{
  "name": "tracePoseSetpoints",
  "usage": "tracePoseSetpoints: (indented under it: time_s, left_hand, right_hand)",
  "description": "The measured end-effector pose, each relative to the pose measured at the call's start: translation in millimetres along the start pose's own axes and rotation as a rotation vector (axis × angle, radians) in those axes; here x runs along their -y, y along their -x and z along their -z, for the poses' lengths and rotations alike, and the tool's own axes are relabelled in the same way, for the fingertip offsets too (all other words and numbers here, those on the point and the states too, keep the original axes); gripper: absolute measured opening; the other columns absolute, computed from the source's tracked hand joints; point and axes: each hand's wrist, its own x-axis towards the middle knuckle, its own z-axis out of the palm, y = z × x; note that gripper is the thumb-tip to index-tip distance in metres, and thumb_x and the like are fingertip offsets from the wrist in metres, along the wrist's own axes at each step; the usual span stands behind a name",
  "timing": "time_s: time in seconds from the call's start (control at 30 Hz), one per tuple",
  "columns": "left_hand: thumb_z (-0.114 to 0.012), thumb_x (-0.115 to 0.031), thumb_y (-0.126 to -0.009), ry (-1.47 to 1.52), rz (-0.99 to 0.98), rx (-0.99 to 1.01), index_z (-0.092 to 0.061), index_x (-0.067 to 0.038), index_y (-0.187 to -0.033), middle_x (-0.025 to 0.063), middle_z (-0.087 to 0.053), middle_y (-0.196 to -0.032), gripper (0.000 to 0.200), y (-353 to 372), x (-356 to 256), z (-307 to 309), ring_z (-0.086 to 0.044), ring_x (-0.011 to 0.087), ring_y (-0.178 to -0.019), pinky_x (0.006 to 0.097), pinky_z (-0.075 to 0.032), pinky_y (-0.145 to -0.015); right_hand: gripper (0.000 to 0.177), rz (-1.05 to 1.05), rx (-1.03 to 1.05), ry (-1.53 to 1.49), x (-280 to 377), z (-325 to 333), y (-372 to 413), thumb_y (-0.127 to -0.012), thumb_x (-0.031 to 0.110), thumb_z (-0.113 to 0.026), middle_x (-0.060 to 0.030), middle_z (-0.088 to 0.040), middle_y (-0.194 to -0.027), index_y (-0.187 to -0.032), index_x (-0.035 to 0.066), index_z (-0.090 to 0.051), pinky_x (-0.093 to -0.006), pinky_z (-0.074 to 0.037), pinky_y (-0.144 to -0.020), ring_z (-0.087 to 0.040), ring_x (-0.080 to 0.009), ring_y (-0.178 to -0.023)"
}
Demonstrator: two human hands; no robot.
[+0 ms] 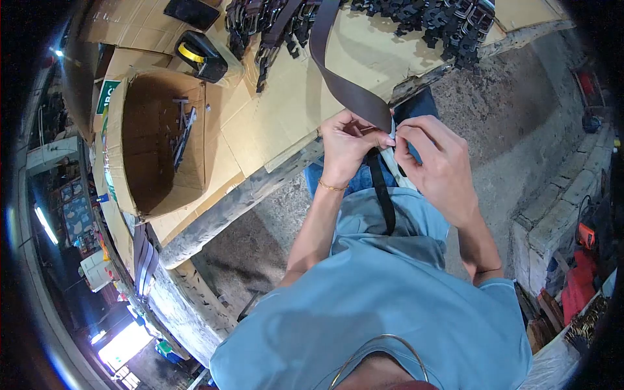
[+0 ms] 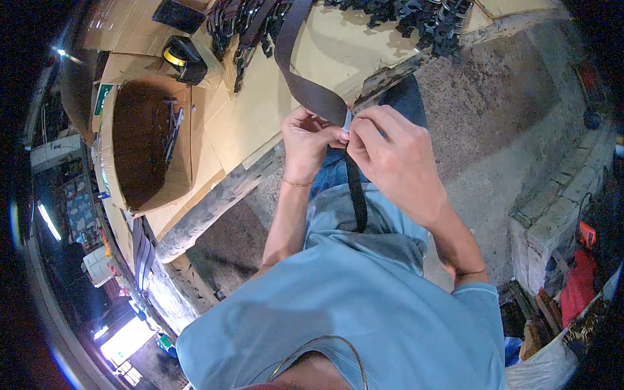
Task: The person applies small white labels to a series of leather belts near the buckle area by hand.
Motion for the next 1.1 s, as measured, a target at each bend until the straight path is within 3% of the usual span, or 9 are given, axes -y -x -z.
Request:
tracePoseSetpoints:
  time_s: [0.1,0.17,0.4,0.47,0.5,0.6,0.67,0.77,1.1]
  left_hand:
    - [-0.070,0.017,-0.060,0.005,0.002,0.013,-0.061,0.005,-0.079,0.0142,-0.067,-0.078,0.024,0,7,5,-0.063,0.0139,-0.063,0.0255,-0.052,-0.056]
    - [-0.069,0.018,-0.060,0.032,-0.003,0.025,-0.060,0.004,-0.081,0.0163,-0.067,-0.087,0.027,1,11,7,-0.064,0.0159,-0.074,0.0269,-0.053,-0.063]
    - [-0.066,0.017,-0.065,0.234,-0.064,0.128,-0.056,0.003,-0.098,0.0190,-0.061,-0.110,0.038,5,10,4,-0.060,0.0189,-0.095,0.0285,-0.050,-0.081]
    - [-0.063,0.017,-0.068,0.310,-0.102,0.127,-0.053,0.003,-0.104,0.0185,-0.058,-0.116,0.039,9,8,-3,-0.057,0.0185,-0.104,0.0280,-0.047,-0.088]
    - [-0.063,0.017,-0.068,0.311,-0.104,0.125,-0.053,0.003,-0.104,0.0185,-0.058,-0.116,0.039,10,8,-6,-0.057,0.0185,-0.104,0.0280,-0.047,-0.088]
    - [-0.061,0.016,-0.072,0.337,-0.114,0.095,-0.052,0.002,-0.105,0.0098,-0.060,-0.104,0.037,15,11,-9,-0.054,0.0129,-0.100,0.0243,-0.044,-0.085]
    - [-0.061,0.014,-0.073,0.221,-0.137,0.087,-0.052,0.002,-0.101,0.0002,-0.053,-0.086,0.032,17,16,-6,-0.051,0.0075,-0.085,0.0211,-0.043,-0.076]
    - [-0.063,0.012,-0.074,0.119,-0.095,0.051,-0.052,0.002,-0.096,-0.0030,-0.044,-0.079,0.026,20,14,-5,-0.045,0.0055,-0.076,0.0201,-0.040,-0.071]
    - [-0.066,0.005,-0.078,-0.138,-0.115,-0.162,-0.052,0.001,-0.080,-0.0006,-0.054,-0.074,0.015,28,8,-17,-0.052,0.0047,-0.068,0.0183,-0.043,-0.061]
  right_hand:
    - [0.013,-0.017,-0.020,-0.071,-3,-1,-1,-0.070,-0.001,-0.065,-0.0101,-0.057,-0.081,-0.079,0.000,-0.055,-0.0346,-0.049,-0.059,-0.059,-0.0266,-0.071]
    - [0.014,-0.147,0.015,-0.291,-6,2,-1,-0.071,-0.002,-0.064,-0.0117,-0.059,-0.084,-0.081,-0.001,-0.055,-0.0344,-0.049,-0.062,-0.060,-0.0288,-0.074]
    - [0.018,-0.062,-0.027,-0.252,-7,2,-7,-0.073,-0.001,-0.064,-0.0115,-0.061,-0.089,-0.089,-0.001,-0.058,-0.0306,-0.050,-0.071,-0.062,-0.0281,-0.078]
    - [0.021,-0.362,-0.046,-0.582,-13,-3,-8,-0.074,0.000,-0.065,-0.0103,-0.063,-0.093,-0.094,-0.001,-0.060,-0.0284,-0.049,-0.075,-0.063,-0.0210,-0.081]
    - [0.023,-0.420,0.033,-0.645,-19,-3,-8,-0.075,0.002,-0.066,-0.0094,-0.065,-0.093,-0.098,0.000,-0.062,-0.0275,-0.049,-0.075,-0.062,-0.0151,-0.082]
    - [0.021,-0.442,0.067,-0.647,-24,-5,-8,-0.076,0.002,-0.066,-0.0089,-0.066,-0.088,-0.096,0.000,-0.063,-0.0272,-0.050,-0.073,-0.062,-0.0136,-0.079]
    - [0.020,-0.436,0.055,-0.601,-19,-4,-10,-0.076,0.002,-0.067,-0.0081,-0.066,-0.086,-0.095,0.000,-0.063,-0.0268,-0.050,-0.071,-0.062,-0.0130,-0.077]
    - [0.016,-0.451,0.051,-0.587,-25,-7,-8,-0.076,0.002,-0.067,-0.0069,-0.066,-0.083,-0.091,-0.001,-0.063,-0.0261,-0.050,-0.070,-0.062,-0.0119,-0.075]
    - [0.015,-0.567,0.107,-0.663,-33,-11,-5,-0.078,0.008,-0.067,-0.0072,-0.065,-0.080,-0.088,-0.002,-0.063,-0.0255,-0.049,-0.069,-0.061,-0.0110,-0.073]
